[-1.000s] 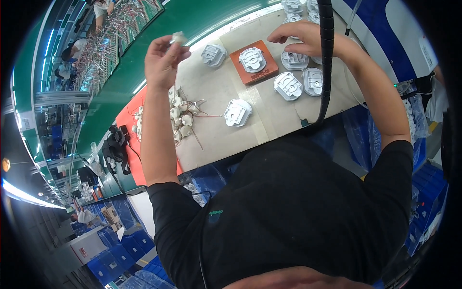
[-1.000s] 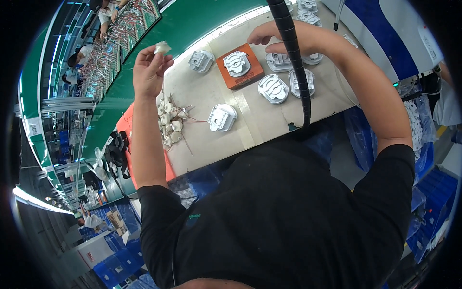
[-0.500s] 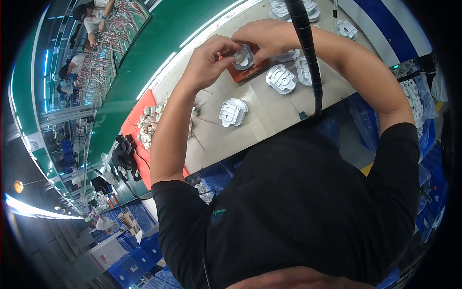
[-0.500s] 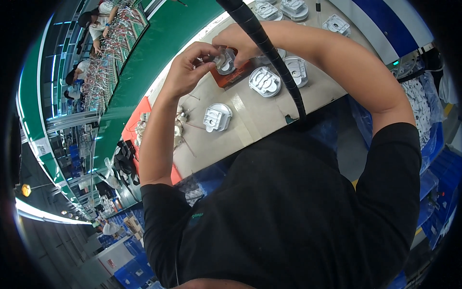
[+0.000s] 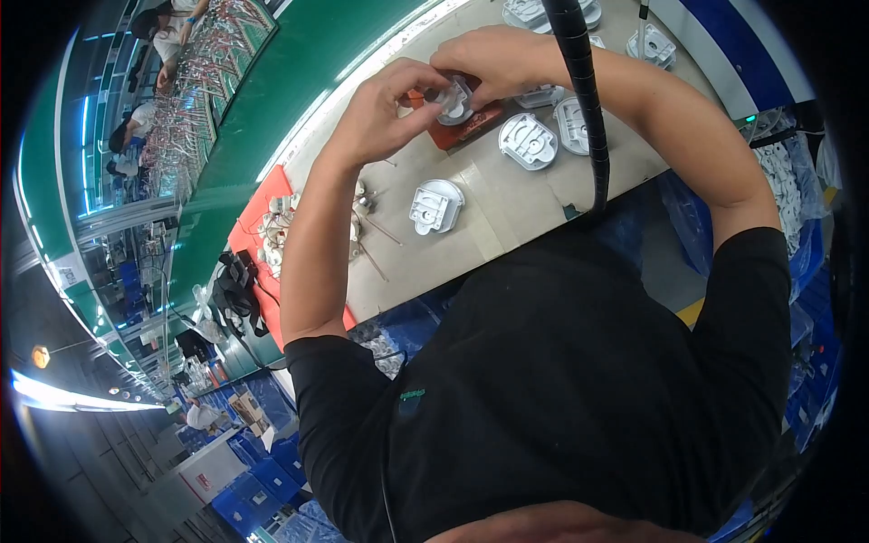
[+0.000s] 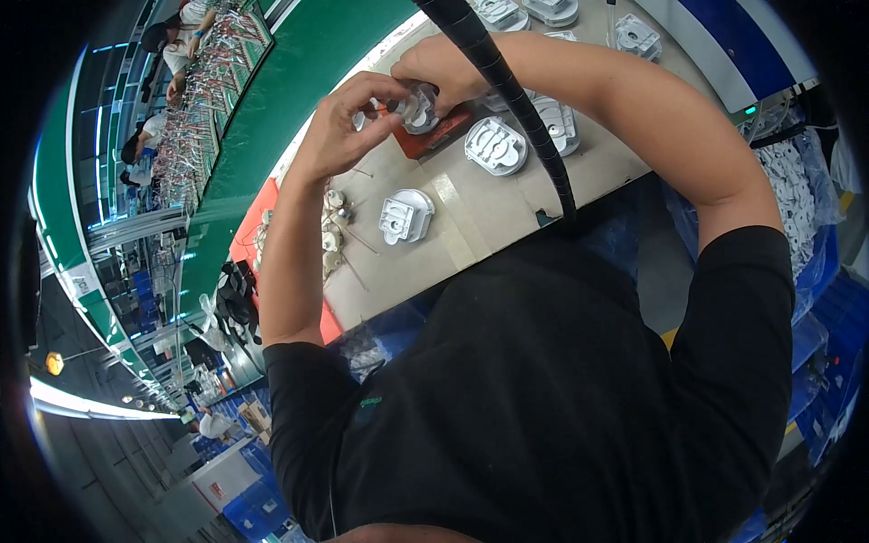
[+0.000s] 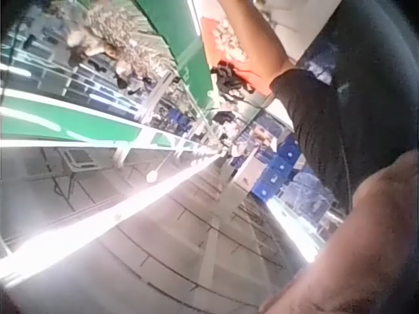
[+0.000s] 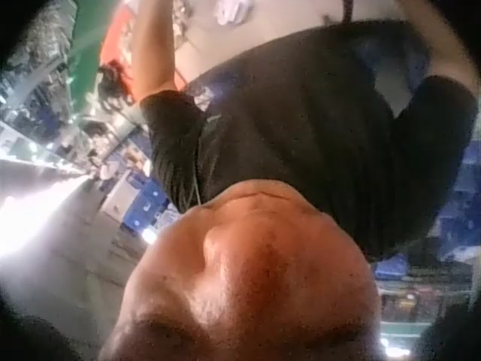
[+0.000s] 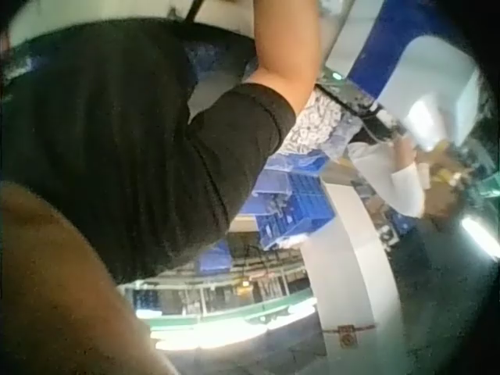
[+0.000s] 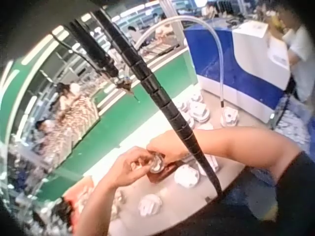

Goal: The person assembles small electronic components by placing motor components into plastic housings and securing them with a pneumatic screwdriver.

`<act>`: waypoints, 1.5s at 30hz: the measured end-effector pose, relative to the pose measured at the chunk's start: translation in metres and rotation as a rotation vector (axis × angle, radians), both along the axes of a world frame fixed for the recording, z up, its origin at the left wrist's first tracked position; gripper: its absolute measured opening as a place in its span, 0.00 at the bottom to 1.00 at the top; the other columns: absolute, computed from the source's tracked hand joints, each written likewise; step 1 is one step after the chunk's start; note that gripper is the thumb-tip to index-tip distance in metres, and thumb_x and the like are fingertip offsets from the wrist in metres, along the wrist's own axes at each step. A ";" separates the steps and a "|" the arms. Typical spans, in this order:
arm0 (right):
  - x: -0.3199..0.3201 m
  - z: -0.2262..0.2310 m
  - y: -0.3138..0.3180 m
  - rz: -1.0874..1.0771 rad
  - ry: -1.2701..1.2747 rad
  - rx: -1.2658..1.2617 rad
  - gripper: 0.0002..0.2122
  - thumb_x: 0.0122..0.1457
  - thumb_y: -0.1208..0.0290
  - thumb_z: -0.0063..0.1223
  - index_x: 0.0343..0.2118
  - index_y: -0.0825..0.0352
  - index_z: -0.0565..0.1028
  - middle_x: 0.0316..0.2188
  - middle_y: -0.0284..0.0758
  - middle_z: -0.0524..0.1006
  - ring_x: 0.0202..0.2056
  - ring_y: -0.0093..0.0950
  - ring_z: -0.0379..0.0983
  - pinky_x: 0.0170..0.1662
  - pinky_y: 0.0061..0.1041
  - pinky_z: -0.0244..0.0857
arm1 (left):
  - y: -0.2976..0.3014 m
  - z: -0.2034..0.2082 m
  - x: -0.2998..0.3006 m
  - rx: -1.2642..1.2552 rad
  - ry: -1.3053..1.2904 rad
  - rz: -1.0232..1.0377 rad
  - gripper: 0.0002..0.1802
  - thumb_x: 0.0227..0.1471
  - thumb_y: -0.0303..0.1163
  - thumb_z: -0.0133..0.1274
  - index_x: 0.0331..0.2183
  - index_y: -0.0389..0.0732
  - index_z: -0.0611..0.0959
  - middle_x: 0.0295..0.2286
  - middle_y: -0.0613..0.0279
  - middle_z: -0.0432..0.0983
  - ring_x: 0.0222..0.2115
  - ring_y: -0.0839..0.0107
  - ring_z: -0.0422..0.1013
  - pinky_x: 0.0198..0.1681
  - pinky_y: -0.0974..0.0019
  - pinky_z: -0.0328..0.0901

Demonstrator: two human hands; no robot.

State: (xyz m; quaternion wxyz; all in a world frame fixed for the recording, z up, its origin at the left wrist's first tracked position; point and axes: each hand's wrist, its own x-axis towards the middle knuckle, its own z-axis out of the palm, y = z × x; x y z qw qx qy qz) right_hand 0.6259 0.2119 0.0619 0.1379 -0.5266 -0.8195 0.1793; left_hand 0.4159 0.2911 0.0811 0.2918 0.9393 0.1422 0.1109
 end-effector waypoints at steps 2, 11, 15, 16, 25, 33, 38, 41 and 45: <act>-0.002 0.002 -0.001 -0.008 -0.002 -0.012 0.22 0.45 0.72 0.70 0.45 0.62 0.74 0.41 0.38 0.78 0.45 0.37 0.77 0.49 0.33 0.71 | -0.001 -0.003 -0.001 -0.051 0.009 0.039 0.11 0.51 0.27 0.62 0.39 0.40 0.84 0.37 0.65 0.79 0.37 0.73 0.74 0.38 0.70 0.69; -0.006 -0.002 0.002 -0.054 -0.044 -0.008 0.24 0.46 0.73 0.70 0.48 0.63 0.74 0.44 0.38 0.78 0.47 0.37 0.76 0.52 0.33 0.71 | -0.012 -0.003 0.005 -0.070 0.152 0.377 0.16 0.53 0.33 0.65 0.40 0.33 0.83 0.33 0.59 0.80 0.32 0.75 0.75 0.36 0.70 0.71; -0.005 -0.002 0.004 -0.051 -0.034 -0.019 0.23 0.46 0.74 0.70 0.47 0.63 0.74 0.43 0.37 0.78 0.46 0.37 0.76 0.51 0.32 0.71 | -0.008 0.001 0.002 0.054 0.105 0.221 0.15 0.51 0.30 0.65 0.41 0.35 0.84 0.33 0.60 0.78 0.31 0.74 0.75 0.36 0.70 0.71; -0.005 -0.002 0.004 -0.048 -0.035 -0.016 0.23 0.46 0.74 0.70 0.47 0.63 0.74 0.43 0.37 0.78 0.46 0.37 0.76 0.51 0.32 0.71 | -0.008 0.003 0.003 0.083 0.106 0.163 0.15 0.50 0.28 0.64 0.41 0.36 0.84 0.33 0.61 0.77 0.31 0.73 0.75 0.36 0.69 0.71; -0.006 0.001 0.000 -0.072 -0.039 -0.028 0.21 0.45 0.74 0.71 0.42 0.63 0.75 0.39 0.37 0.78 0.42 0.36 0.77 0.47 0.32 0.71 | -0.016 0.005 0.009 0.194 0.087 0.102 0.15 0.47 0.24 0.64 0.41 0.39 0.85 0.33 0.62 0.75 0.31 0.70 0.73 0.36 0.66 0.69; -0.010 0.005 0.000 -0.062 -0.065 -0.033 0.20 0.45 0.74 0.70 0.42 0.62 0.74 0.39 0.37 0.78 0.42 0.36 0.77 0.47 0.32 0.72 | -0.005 -0.006 0.001 0.103 0.078 0.084 0.17 0.48 0.25 0.61 0.43 0.41 0.84 0.37 0.58 0.76 0.36 0.59 0.75 0.39 0.62 0.70; 0.000 -0.005 0.002 -0.013 0.062 0.048 0.20 0.40 0.74 0.71 0.38 0.67 0.74 0.35 0.42 0.79 0.42 0.39 0.77 0.45 0.35 0.70 | 0.000 -0.013 0.004 0.129 0.075 0.076 0.17 0.49 0.26 0.61 0.44 0.42 0.83 0.37 0.58 0.75 0.36 0.59 0.75 0.40 0.62 0.70; -0.001 -0.010 0.008 -0.027 0.022 -0.012 0.21 0.40 0.74 0.70 0.40 0.67 0.74 0.35 0.42 0.79 0.42 0.39 0.78 0.43 0.35 0.70 | 0.001 -0.024 -0.001 -0.048 0.015 0.125 0.17 0.50 0.27 0.61 0.44 0.43 0.84 0.37 0.57 0.75 0.36 0.58 0.74 0.40 0.62 0.69; 0.010 0.002 0.002 0.005 0.057 0.145 0.22 0.51 0.79 0.64 0.51 0.66 0.72 0.45 0.39 0.77 0.44 0.34 0.77 0.50 0.33 0.72 | -0.008 -0.026 -0.002 0.055 -0.064 0.158 0.17 0.51 0.26 0.62 0.45 0.44 0.84 0.34 0.62 0.73 0.31 0.69 0.72 0.38 0.67 0.69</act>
